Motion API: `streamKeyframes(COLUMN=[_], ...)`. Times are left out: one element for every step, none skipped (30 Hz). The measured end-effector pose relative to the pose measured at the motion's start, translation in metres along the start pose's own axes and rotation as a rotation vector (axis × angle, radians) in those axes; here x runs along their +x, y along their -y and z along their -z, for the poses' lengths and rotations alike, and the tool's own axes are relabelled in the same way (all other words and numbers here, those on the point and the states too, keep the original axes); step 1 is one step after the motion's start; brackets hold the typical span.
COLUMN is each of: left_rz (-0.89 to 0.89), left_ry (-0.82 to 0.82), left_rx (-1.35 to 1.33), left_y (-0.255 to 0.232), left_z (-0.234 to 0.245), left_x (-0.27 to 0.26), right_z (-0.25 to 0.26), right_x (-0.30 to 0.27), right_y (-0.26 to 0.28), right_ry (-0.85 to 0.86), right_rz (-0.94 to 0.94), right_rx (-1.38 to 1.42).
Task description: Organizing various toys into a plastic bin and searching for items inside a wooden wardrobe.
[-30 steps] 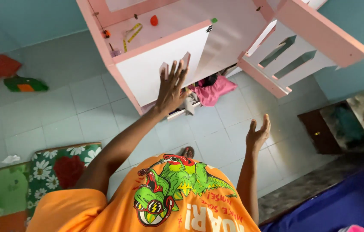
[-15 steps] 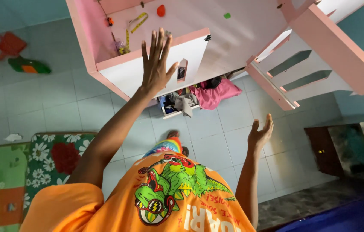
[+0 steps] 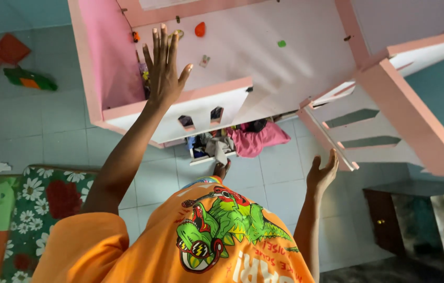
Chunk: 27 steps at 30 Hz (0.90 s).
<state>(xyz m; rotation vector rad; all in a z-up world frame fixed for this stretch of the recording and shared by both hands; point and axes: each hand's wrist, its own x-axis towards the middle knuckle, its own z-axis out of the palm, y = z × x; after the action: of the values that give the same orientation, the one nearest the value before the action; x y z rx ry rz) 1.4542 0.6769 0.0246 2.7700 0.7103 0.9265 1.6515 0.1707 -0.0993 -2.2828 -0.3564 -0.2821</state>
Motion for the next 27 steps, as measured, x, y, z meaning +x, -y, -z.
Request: streamKeyframes(left_rz=[0.004, 0.013, 0.027, 0.034, 0.041, 0.047, 0.052, 0.049, 0.047, 0.051, 0.048, 0.044, 0.046, 0.043, 0.041, 0.045, 0.051, 0.058, 0.064, 0.068, 0.071, 0.075, 0.074, 0.073, 0.082, 0.087, 0.096], left_ry=[-0.001, 0.001, 0.008, 0.01, 0.014, 0.017, 0.016, 0.017, 0.022, 0.026, 0.032, 0.037, 0.041, 0.038, 0.034, 0.036, 0.045, 0.055, 0.06, 0.072, 0.084, 0.088, 0.083, 0.079, 0.075, 0.073, 0.068], left_rx=[0.001, 0.002, 0.003, 0.004, 0.003, 0.003, 0.006, 0.002, -0.002, -0.001, 0.005, 0.011, 0.014, 0.016, 0.017, 0.019, 0.017, 0.016, 0.017, 0.014, 0.011, 0.012, 0.004, -0.005, 0.0, -0.001, 0.0], left_y=[0.0, 0.001, 0.0, -0.001, -0.001, -0.001, -0.001, -0.001, -0.002, -0.003, -0.004, -0.004, -0.005, -0.006, -0.008, -0.01, -0.012, -0.016, -0.02, -0.025, -0.03, -0.035, -0.04, -0.046, -0.05, -0.056, -0.062], left_z=[-0.004, -0.007, -0.01, -0.015, -0.019, -0.023, -0.028, -0.033, -0.036, -0.041, -0.046, -0.051, -0.056, -0.062, -0.069, -0.073, -0.077, -0.082, -0.086, -0.09, -0.093, -0.097, -0.101, -0.106, -0.112, -0.119, -0.126], left_x=[0.01, 0.019, 0.025, 0.031, 0.037, 0.044, 0.051, 0.057, 0.061, 0.064, 0.067, 0.07, 0.071, 0.073, 0.075, 0.077, 0.079, 0.08, 0.082, 0.083, 0.086, 0.088, 0.091, 0.094, 0.097, 0.101, 0.105], right_z=[-0.008, -0.015, -0.02, -0.025, -0.032, -0.039, -0.045, -0.051, -0.054, -0.059, -0.065, -0.07, -0.074, -0.077, -0.08, -0.084, -0.086, -0.089, -0.09, -0.091, -0.093, -0.094, -0.097, -0.1, -0.106, -0.112, -0.118], right_x=[0.013, 0.026, 0.037, 0.048, 0.059, 0.069, 0.079, 0.088, 0.094, 0.099, 0.102, 0.105, 0.108, 0.111, 0.115, 0.12, 0.124, 0.128, 0.135, 0.142, 0.149, 0.155, 0.164, 0.174, 0.185, 0.197, 0.211], right_y=[-0.002, -0.004, -0.006, -0.003, 0.002, 0.006, 0.013, 0.021, 0.027, 0.031, 0.035, 0.038, 0.039, 0.039, 0.039, 0.037, 0.034, 0.03, 0.027, 0.023, 0.02, 0.018, 0.016, 0.013, 0.006, -0.002, -0.01], right_ry=[0.002, 0.006, 0.015, 0.022, 0.021, 0.019, 0.024, 0.042, 0.063, 0.069, 0.072, 0.074, 0.078, 0.095, 0.112, 0.116, 0.119, 0.122, 0.13, 0.149, 0.166, 0.172, 0.176, 0.179, 0.185, 0.199, 0.213], right_rz=[0.003, 0.02, 0.036, 0.038, 0.077, 0.117, 0.119, 0.099, 0.076, 0.075, 0.096, 0.117, 0.115, 0.103, 0.093, 0.094, 0.073, 0.053, 0.052, 0.056, 0.06, 0.059, 0.081, 0.103, 0.111, 0.167, 0.227], right_rx=[0.0, -0.005, -0.013, -0.015, -0.008, -0.001, 0.0, 0.008, 0.013, 0.012, 0.053, 0.094, 0.096, 0.092, 0.087, 0.087, 0.082, 0.077, 0.075, 0.068, 0.062, 0.061, 0.066, 0.071, 0.074, 0.096, 0.12])
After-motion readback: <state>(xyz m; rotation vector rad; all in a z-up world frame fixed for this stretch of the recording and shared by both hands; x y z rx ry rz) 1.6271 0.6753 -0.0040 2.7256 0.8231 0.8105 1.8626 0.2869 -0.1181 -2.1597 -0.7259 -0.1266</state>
